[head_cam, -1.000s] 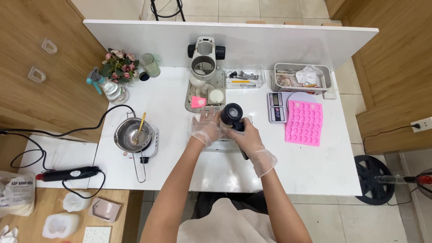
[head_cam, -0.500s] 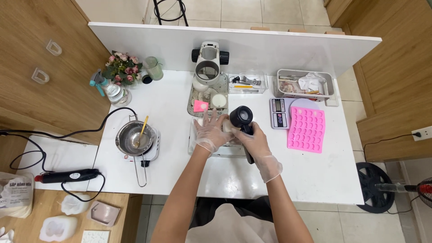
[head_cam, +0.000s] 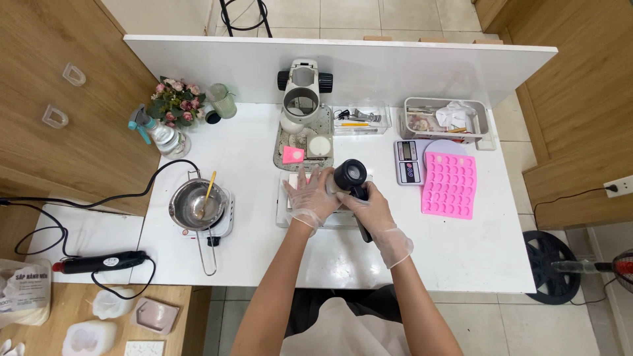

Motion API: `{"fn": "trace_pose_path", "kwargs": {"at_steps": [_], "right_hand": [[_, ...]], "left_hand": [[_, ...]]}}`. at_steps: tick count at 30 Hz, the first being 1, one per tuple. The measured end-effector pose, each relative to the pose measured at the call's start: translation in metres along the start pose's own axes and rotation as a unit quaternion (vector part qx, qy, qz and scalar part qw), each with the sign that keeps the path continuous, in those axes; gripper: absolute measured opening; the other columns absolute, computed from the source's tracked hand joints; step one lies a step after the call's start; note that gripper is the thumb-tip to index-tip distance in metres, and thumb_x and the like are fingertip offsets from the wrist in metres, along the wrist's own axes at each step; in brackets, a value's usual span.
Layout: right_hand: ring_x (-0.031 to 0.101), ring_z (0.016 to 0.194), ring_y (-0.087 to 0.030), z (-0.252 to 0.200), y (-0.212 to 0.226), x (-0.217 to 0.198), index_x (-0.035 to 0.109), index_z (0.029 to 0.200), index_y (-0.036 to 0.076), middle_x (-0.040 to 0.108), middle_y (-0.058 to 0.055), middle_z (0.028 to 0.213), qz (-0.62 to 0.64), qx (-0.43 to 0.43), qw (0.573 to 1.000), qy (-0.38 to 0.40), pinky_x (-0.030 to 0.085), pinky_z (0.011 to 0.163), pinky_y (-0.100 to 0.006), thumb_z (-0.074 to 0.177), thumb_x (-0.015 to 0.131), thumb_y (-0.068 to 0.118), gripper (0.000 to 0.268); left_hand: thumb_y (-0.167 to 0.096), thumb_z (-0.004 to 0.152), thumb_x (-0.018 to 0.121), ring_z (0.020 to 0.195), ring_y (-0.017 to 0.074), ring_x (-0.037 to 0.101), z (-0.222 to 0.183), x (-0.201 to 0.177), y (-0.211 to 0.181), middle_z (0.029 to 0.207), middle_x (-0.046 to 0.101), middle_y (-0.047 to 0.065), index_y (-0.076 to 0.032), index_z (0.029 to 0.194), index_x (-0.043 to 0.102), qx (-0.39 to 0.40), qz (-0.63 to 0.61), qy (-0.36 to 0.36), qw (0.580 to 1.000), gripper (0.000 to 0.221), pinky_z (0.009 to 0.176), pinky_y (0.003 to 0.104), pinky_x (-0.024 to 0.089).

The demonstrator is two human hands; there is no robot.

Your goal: Using a heat gun to smooth or melt wax decorations for candle making.

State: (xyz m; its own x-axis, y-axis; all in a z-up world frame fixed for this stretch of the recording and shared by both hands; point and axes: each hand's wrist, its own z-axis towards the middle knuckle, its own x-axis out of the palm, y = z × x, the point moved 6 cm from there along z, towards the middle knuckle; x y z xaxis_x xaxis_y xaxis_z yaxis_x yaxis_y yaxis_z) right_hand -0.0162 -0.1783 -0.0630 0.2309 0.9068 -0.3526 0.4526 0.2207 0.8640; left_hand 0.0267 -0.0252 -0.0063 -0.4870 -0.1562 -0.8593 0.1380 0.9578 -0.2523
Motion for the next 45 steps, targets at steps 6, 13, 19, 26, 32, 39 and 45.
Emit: {"fn": "trace_pose_path", "kwargs": {"at_steps": [6,13,19,26,32,39,45], "right_hand": [[0.068,0.071,-0.021,-0.007,0.003,0.007,0.063,0.102,0.010,0.067,-0.011,0.084,-0.022,-0.010,1.000,0.009,0.051,0.068,-0.033,0.072,0.083,0.045,0.050],[0.071,0.070,-0.024,-0.010,0.005,0.013,0.064,0.103,0.011,0.068,-0.012,0.082,-0.053,-0.026,0.998,-0.001,0.053,0.071,-0.035,0.070,0.083,0.047,0.053],[0.072,0.073,-0.027,-0.012,0.005,0.013,0.065,0.104,0.010,0.070,-0.015,0.084,-0.062,-0.037,0.997,-0.001,0.054,0.074,-0.037,0.069,0.083,0.048,0.055],[0.072,0.100,-0.035,-0.018,0.008,0.013,0.065,0.109,0.013,0.073,-0.018,0.100,-0.079,-0.029,0.996,0.001,0.055,0.086,-0.042,0.070,0.085,0.051,0.058],[0.069,0.110,-0.035,-0.017,0.005,0.013,0.065,0.111,0.015,0.074,-0.017,0.107,-0.087,-0.025,0.996,0.002,0.054,0.092,-0.043,0.069,0.085,0.053,0.060],[0.068,0.113,-0.035,-0.016,0.003,0.012,0.065,0.112,0.015,0.074,-0.017,0.108,-0.084,-0.026,0.996,0.000,0.054,0.093,-0.043,0.067,0.087,0.054,0.064],[0.068,0.114,-0.036,-0.017,0.005,0.011,0.064,0.113,0.014,0.073,-0.018,0.108,-0.086,-0.027,0.996,0.002,0.054,0.092,-0.044,0.068,0.086,0.053,0.064]], "left_hand": [[-0.049,0.089,0.051,0.157,0.0316,0.005,0.009,0.012,0.005,0.170,0.016,-0.003,-0.046,0.151,0.016,0.002,0.000,0.004,1.000,0.072,0.117,0.072,0.001],[-0.043,0.081,0.050,0.158,0.0293,-0.002,0.022,0.024,0.007,0.171,0.013,-0.008,-0.036,0.158,0.016,0.009,0.025,0.000,1.000,0.084,0.119,0.068,0.004],[-0.038,0.079,0.051,0.157,0.0282,-0.005,0.026,0.027,0.008,0.171,0.009,-0.010,-0.033,0.160,0.014,-0.005,0.037,0.007,0.999,0.089,0.120,0.067,0.003],[-0.040,0.076,0.054,0.157,0.0286,-0.003,0.031,0.031,0.009,0.170,0.012,-0.011,-0.034,0.161,0.015,-0.003,0.033,-0.005,0.999,0.093,0.120,0.068,0.005],[-0.039,0.076,0.056,0.157,0.0296,-0.004,0.032,0.031,0.010,0.170,0.012,-0.010,-0.034,0.160,0.015,-0.002,0.023,-0.004,1.000,0.094,0.120,0.069,0.007],[-0.043,0.074,0.056,0.157,0.0309,-0.001,0.024,0.023,0.007,0.170,0.012,-0.011,-0.039,0.157,0.014,-0.004,0.005,-0.002,1.000,0.093,0.120,0.068,0.010],[-0.045,0.076,0.055,0.157,0.0308,-0.003,0.020,0.019,0.005,0.170,0.010,-0.012,-0.038,0.158,0.015,-0.003,0.014,0.007,1.000,0.091,0.120,0.068,0.010]]}}
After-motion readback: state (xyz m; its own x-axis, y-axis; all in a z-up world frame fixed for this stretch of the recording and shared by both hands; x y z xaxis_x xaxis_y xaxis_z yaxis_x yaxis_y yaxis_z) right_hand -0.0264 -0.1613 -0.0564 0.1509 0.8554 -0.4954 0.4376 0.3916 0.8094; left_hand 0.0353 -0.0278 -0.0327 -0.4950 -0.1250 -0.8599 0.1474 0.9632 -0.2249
